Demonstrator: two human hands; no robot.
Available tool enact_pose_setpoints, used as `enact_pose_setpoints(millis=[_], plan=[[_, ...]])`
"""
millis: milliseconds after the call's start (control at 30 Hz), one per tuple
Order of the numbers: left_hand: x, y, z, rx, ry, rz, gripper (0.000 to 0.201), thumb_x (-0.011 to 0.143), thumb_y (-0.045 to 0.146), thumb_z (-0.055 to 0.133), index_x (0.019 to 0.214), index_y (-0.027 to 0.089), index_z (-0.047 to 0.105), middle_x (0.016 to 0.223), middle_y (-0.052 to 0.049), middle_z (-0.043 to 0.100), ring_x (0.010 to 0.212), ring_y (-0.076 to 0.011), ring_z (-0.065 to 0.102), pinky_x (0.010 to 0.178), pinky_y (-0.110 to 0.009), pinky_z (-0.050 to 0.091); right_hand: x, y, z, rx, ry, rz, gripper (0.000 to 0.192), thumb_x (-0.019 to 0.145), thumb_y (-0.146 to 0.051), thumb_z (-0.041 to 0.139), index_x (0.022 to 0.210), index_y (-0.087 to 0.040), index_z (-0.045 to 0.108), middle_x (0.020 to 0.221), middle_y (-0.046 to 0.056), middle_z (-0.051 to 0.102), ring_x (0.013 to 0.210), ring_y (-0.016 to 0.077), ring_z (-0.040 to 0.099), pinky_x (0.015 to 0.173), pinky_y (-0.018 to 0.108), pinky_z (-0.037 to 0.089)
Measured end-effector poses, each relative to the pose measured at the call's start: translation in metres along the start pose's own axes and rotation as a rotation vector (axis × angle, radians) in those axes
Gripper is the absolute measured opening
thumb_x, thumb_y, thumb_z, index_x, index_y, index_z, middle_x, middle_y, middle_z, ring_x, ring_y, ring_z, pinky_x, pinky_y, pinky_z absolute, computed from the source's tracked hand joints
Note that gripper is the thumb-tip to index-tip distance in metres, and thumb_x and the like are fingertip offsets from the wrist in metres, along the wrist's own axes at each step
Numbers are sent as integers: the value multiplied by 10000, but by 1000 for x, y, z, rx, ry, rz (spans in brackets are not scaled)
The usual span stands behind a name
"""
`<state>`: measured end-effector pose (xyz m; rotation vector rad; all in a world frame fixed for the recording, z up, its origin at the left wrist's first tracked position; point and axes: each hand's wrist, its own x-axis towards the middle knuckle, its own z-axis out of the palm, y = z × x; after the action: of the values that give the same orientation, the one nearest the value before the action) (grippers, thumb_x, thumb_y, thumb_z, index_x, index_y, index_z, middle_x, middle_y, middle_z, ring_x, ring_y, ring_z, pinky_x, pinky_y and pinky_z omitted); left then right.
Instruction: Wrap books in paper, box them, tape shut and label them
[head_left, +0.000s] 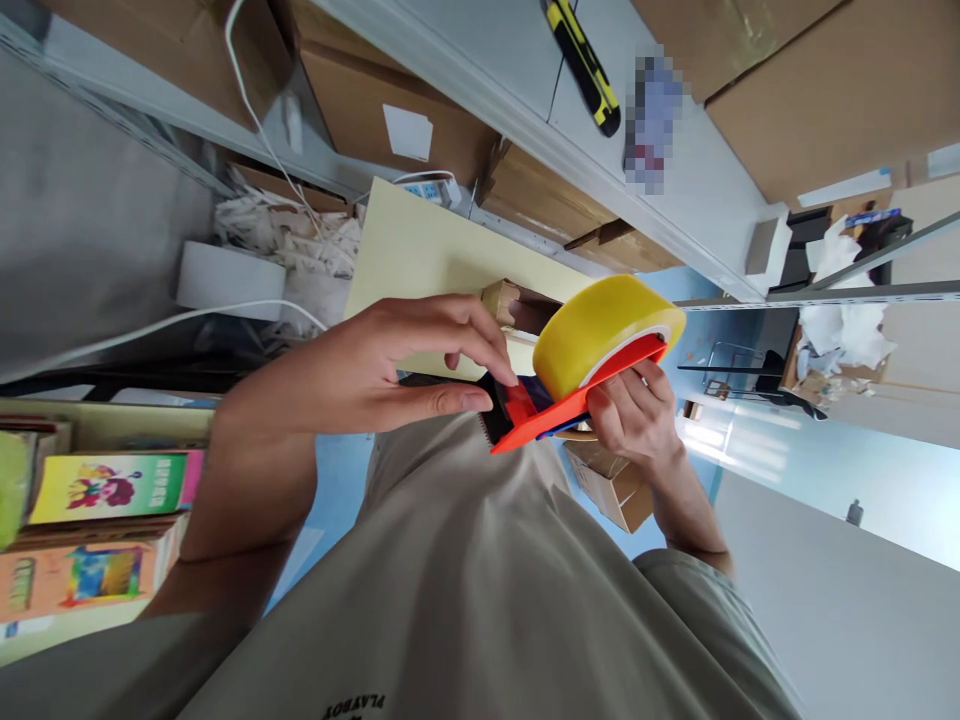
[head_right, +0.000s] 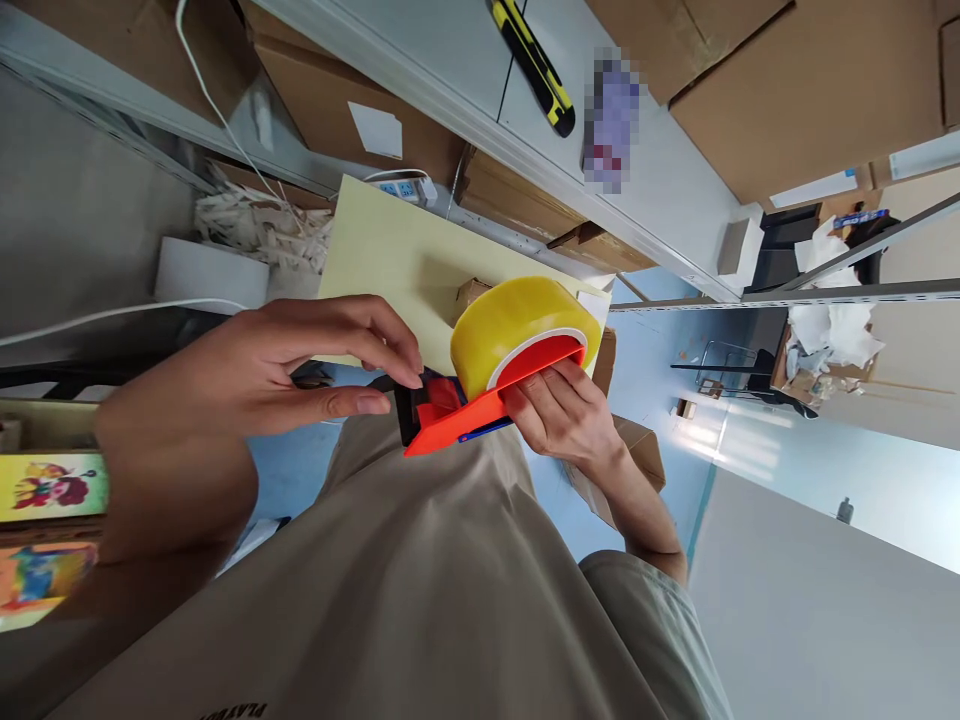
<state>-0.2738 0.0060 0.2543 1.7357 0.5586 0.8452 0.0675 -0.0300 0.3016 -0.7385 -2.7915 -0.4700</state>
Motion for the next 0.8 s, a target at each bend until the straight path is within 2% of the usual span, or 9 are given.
enact_pose_setpoints(millis=[133,333,533,667,800], plan=[[2,1,1,7,7,38,224,1124,331,749,1314,383,857,1261,-46,802,1082,-196,775,1005,-305,607,-6,3,2,29,3,41,138,1128,-152,665,1145,-245,766,1055,38,864,992,191,772,1071,389,596],[10,3,2,24,15,72,225,1132,302,729,1292,395,858,1238,-42,786,1134,-214,769,1059,-338,610,-17,8,6,183,-144,142,192,1178,-302,645,1284,-246,795,1108,67,860,1053,233,786,1144,473,605],[15,-5,2,74,13,186,258,1103,254,774,1305,399,844,1221,-58,755,1123,-210,762,1040,-372,637,-17,9,11,233,-187,172,272,1188,-389,632,1360,-228,769,1146,96,853,1080,265,795,1160,517,620],[18,-10,4,88,-6,142,184,1140,347,726,1267,360,859,1205,-71,770,1120,-225,759,1039,-361,631,-16,9,14,231,-205,176,278,1204,-379,585,1358,-231,763,1145,97,846,1053,260,791,1141,507,625],[21,-10,5,81,-33,108,228,1171,423,676,1221,305,864,1196,-69,777,1118,-217,742,1055,-345,618,-19,10,18,252,-169,141,253,1204,-339,571,1337,-234,759,1173,95,839,1087,266,785,1165,513,600]])
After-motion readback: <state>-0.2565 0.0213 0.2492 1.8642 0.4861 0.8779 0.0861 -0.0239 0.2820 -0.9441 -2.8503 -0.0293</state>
